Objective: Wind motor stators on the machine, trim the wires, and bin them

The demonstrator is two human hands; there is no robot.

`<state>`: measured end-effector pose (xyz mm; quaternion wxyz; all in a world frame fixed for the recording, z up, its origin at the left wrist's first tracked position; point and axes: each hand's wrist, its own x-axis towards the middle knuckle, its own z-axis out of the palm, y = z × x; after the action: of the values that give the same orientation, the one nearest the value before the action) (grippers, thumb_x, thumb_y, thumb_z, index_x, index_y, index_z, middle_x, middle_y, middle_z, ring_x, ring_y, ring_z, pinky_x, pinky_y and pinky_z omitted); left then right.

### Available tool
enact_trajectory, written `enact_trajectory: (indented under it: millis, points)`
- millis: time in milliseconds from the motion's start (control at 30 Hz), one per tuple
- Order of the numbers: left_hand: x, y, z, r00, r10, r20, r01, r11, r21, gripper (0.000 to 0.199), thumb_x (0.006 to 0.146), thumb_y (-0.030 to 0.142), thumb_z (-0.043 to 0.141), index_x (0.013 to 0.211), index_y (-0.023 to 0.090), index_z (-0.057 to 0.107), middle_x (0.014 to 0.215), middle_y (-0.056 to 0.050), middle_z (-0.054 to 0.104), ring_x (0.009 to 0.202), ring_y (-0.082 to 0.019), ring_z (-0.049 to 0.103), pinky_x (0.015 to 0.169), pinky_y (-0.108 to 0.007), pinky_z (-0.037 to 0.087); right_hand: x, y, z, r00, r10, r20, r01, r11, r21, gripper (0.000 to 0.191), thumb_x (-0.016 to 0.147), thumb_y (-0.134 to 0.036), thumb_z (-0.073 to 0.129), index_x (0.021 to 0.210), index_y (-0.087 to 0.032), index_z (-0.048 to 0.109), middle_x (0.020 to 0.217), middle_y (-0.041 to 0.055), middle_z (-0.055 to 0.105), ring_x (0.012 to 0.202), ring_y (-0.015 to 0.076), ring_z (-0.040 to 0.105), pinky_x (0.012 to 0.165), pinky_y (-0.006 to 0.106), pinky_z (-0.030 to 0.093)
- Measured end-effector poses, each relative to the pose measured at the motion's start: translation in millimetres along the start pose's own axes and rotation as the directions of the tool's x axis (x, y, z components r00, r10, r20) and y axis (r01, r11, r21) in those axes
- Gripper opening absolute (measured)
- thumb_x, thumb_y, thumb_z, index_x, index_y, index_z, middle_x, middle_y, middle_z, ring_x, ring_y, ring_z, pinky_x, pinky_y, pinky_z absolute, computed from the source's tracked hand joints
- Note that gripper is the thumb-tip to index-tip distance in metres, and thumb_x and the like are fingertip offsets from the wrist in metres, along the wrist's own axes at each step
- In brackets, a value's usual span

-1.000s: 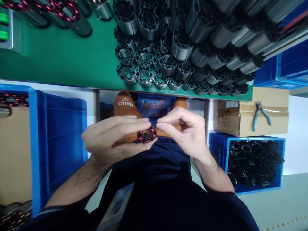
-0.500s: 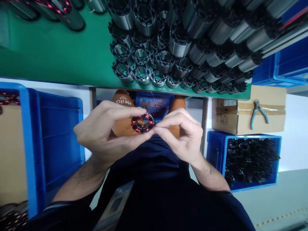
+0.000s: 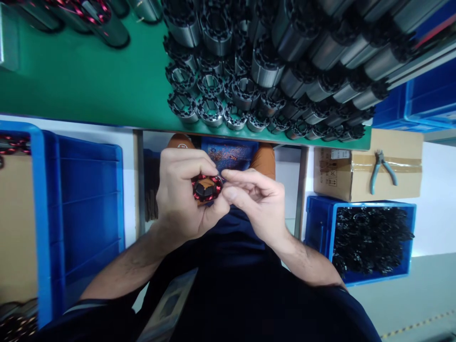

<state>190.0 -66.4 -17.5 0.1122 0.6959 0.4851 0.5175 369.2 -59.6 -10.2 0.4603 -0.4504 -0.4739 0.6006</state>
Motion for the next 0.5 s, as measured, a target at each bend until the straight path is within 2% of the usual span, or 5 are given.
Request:
enact_trajectory:
  millis: [67, 133, 267, 400, 500]
  points:
    - [-1.8, -2.2, 2.9, 0.999, 0.032, -0.003, -0.031, 0.998, 0.047, 0.029, 0.116, 0.045, 0.073, 0.131, 0.024, 0.061, 0.117, -0.011, 0.073, 0.109, -0.027, 0.069, 0.096, -0.043, 0.062, -3.0, 5.9, -0.3, 1.0, 0.028, -0.008, -0.028, 1.0, 0.002, 0.02, 0.098, -0.048, 0.101, 0.116, -0.04, 0.097, 0.104, 0.0022, 0.085, 0.094, 0.0196, 0.08, 0.089, 0.036, 0.073]
    - [-4.3, -4.7, 6.5, 0.998, 0.062, 0.006, -0.062, 0.994, 0.093, 0.028, 0.117, 0.045, 0.072, 0.132, 0.024, 0.062, 0.117, -0.01, 0.074, 0.108, -0.027, 0.069, 0.095, -0.043, 0.061, -4.6, 10.0, -1.0, 0.999, 0.026, -0.038, -0.027, 1.0, -0.016, 0.018, 0.097, -0.05, 0.101, 0.112, -0.04, 0.098, 0.101, 0.0026, 0.085, 0.092, 0.019, 0.078, 0.084, 0.035, 0.071]
    - [-9.6, -7.7, 13.3, 0.994, 0.107, 0.014, -0.108, 0.983, 0.149, 0.02, 0.115, 0.034, 0.069, 0.131, 0.023, 0.062, 0.117, -0.01, 0.076, 0.104, -0.026, 0.068, 0.091, -0.04, 0.058, -4.8, 13.0, -2.4, 0.999, -0.017, -0.036, 0.017, 1.0, 0.023, 0.011, 0.101, -0.039, 0.099, 0.111, -0.044, 0.097, 0.102, 0.0, 0.084, 0.091, 0.0146, 0.075, 0.08, 0.028, 0.065]
    - [-11.4, -3.2, 9.6, 0.993, 0.105, 0.044, -0.111, 0.981, 0.161, 0.02, 0.112, 0.025, 0.068, 0.131, 0.022, 0.062, 0.115, -0.01, 0.075, 0.102, -0.025, 0.067, 0.089, -0.038, 0.059, -0.1, 8.2, -7.9, 0.999, -0.025, 0.048, 0.025, 1.0, -0.001, 0.006, 0.108, -0.03, 0.091, 0.109, -0.035, 0.094, 0.098, 0.0001, 0.079, 0.088, 0.0139, 0.072, 0.079, 0.028, 0.062]
    - [-7.6, 3.7, -2.3, 0.993, 0.046, 0.105, -0.059, 0.991, 0.119, 0.02, 0.111, 0.024, 0.071, 0.129, 0.023, 0.065, 0.115, -0.009, 0.071, 0.103, -0.024, 0.069, 0.089, -0.035, 0.061, 10.9, -5.9, -16.6, 0.978, -0.134, 0.161, 0.16, 0.974, -0.162, 0.001, 0.108, -0.029, 0.09, 0.108, -0.03, 0.089, 0.096, 0.0016, 0.073, 0.087, 0.0166, 0.069, 0.078, 0.032, 0.061]
